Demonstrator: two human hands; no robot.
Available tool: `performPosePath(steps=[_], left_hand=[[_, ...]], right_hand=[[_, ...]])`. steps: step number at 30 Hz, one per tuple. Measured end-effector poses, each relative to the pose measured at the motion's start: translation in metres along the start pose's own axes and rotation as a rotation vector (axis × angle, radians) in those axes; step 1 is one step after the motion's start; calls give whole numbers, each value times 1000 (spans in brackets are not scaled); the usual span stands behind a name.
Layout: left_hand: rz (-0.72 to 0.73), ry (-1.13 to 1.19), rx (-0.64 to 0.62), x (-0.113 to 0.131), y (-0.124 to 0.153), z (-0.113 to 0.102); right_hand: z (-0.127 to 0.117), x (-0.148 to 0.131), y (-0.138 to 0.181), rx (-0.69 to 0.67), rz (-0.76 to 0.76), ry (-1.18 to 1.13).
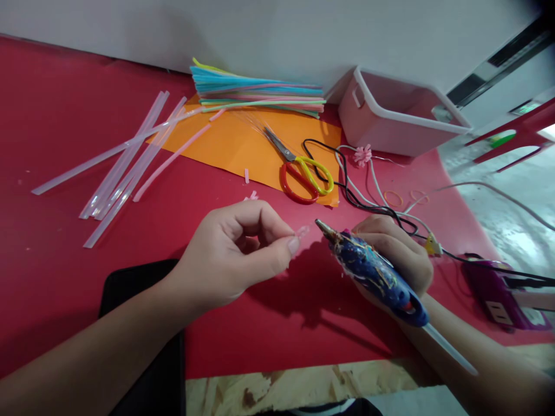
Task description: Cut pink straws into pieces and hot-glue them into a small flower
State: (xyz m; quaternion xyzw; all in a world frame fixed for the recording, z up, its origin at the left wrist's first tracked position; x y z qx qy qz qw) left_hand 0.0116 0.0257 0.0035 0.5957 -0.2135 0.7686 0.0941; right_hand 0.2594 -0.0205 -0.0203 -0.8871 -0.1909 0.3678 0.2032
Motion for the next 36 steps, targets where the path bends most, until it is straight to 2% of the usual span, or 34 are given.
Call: performPosePath(steps=[15,21,36], left_hand=[[18,-173,-4,1,1,0],[60,-253,35,5,2,2],[35,-281,19,4,1,0]], right_hand=[[2,-5,-2,18,19,44],[1,-5,-2,-4,22,64],[1,-5,-2,5,24,68]])
Point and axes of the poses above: each hand's wrist, its own y-axis away from the middle knuckle, its own z-axis out of the palm, x = y × z, the point moved 1 cm from there along -y, towards the middle knuckle, and after that the axes turned 15 degrees about z, right-handed, at the moved point
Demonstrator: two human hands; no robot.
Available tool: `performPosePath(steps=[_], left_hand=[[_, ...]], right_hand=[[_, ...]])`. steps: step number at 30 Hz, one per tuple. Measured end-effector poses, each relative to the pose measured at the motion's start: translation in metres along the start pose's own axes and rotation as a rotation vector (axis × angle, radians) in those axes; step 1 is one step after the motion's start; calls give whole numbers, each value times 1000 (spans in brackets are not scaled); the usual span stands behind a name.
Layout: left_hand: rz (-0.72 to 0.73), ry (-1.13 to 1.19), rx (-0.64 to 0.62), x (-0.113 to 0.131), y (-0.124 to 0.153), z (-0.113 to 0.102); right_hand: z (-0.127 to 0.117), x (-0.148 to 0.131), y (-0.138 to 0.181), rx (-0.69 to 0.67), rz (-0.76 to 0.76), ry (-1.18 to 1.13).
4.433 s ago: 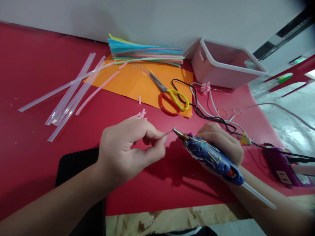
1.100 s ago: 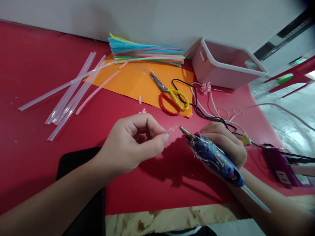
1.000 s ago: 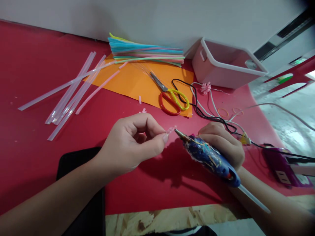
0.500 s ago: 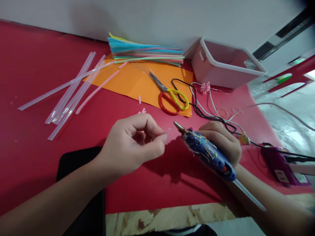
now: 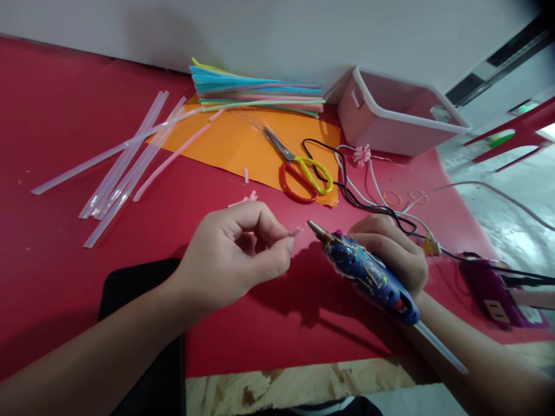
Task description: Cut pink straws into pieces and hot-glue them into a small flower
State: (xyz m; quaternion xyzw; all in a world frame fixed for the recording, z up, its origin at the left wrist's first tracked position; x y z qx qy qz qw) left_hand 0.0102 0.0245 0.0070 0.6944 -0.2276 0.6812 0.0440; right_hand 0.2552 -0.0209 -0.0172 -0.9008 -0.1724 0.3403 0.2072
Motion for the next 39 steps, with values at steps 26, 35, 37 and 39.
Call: performPosePath(steps=[26,35,37,39], left_hand=[[39,-18,-32,-4,2,-2],[26,-6,-56,-5,2,-2],[28,4,-55,-6,2,-2],[27,18,-51,-6,2,-2]], right_hand=[[-1,1,-3,2,-12,40],[0,3,-2,10,-19,8],[0,2,-1,-1,-19,11],[-1,2,-1,-10,-16,15]])
Point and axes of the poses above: each hand's wrist, its own y-axis away from the middle knuckle, its own z-axis out of the palm, x = y × z, the point moved 1 cm from there along -y, towards the middle knuckle, and after that the axes turned 15 degrees about z, right-handed, at the moved point
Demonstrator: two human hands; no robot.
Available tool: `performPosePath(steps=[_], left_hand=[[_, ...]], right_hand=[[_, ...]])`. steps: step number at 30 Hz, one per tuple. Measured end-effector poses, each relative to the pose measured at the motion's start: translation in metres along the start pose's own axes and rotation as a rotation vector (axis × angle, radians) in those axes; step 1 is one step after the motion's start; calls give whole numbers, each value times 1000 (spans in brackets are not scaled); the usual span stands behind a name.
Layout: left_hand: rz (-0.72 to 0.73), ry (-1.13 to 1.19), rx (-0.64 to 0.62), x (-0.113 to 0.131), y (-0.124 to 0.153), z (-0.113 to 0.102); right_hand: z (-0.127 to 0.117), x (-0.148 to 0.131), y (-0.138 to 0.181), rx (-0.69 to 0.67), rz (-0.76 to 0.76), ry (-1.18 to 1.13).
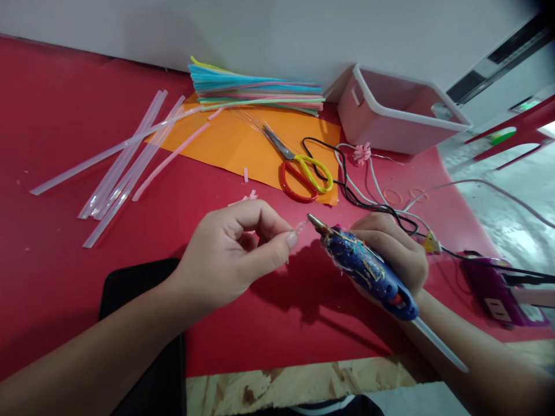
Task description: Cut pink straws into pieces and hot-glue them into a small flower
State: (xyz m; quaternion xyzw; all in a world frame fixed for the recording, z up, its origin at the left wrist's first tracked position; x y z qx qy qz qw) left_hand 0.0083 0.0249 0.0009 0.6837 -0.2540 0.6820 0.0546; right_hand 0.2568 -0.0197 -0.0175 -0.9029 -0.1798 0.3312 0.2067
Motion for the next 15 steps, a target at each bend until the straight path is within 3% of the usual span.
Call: performPosePath(steps=[15], left_hand=[[4,22,-1,2,0,0]], right_hand=[[0,-3,0,12,-10,12]])
Point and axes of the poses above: each hand's wrist, its own y-axis away from the middle knuckle, its own z-axis out of the palm, x = y × z, the point moved 1 cm from there along -y, towards the middle knuckle, and after that the axes turned 15 degrees about z, right-handed, at the moved point
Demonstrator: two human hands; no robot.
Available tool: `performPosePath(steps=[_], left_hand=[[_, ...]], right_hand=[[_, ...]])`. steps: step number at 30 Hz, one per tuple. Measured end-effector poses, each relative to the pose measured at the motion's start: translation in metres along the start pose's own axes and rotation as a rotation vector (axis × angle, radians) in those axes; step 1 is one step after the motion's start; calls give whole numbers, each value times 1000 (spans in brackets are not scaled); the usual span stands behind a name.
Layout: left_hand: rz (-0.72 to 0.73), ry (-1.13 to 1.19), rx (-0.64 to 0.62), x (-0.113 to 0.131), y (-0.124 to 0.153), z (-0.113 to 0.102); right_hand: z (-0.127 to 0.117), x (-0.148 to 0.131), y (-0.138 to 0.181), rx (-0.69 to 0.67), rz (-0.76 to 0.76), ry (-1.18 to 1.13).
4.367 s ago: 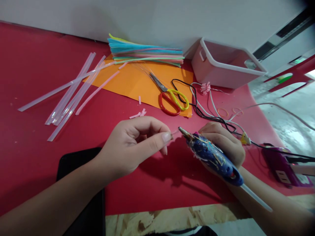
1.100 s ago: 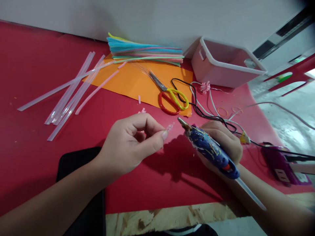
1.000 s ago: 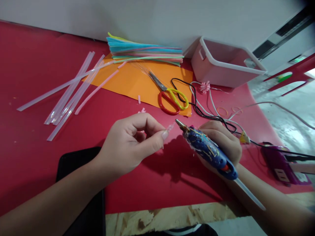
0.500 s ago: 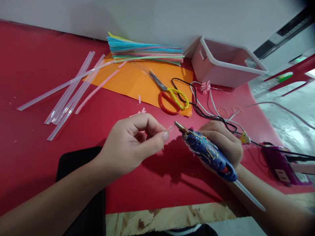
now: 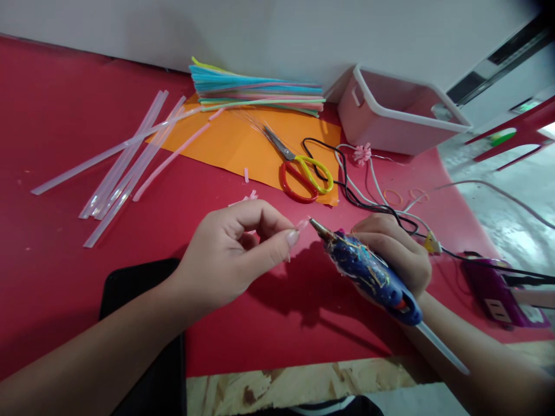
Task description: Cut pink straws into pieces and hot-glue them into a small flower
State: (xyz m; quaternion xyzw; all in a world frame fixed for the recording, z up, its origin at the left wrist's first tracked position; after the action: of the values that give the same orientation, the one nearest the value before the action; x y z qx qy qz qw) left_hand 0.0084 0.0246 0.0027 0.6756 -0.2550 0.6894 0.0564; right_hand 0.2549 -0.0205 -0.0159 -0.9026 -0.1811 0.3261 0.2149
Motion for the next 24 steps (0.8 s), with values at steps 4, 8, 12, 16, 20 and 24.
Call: performPosePath(steps=[4,8,12,16,20,24], left_hand=[[10,9,-15,1,-2,0],[-3,26,-34,-1,-4,0],[-22,57,-37,-2,-3,-1],[-60,99,-26,-1,-4,0],[-93,143,-13,0,-6,1],[-122,172,-8,0,-6,1]], right_hand=[[0,0,1,1,7,-17],[0,1,1,4,9,-26],[-1,1,0,8,19,-27],[-1,2,1,-30,14,2],[-1,3,1,-9,43,1],[0,3,0,-21,13,-7]])
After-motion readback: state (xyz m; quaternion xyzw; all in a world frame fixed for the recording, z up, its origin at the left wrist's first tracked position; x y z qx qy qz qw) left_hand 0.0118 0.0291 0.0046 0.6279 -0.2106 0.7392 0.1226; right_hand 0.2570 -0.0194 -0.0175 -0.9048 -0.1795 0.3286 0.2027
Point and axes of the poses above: each hand's wrist, its own y-axis away from the middle knuckle, its own z-axis out of the palm, x = y × z, the point moved 1 cm from there along -y, towards the middle knuckle, and after that the axes turned 15 degrees about z, right-handed, at the moved point
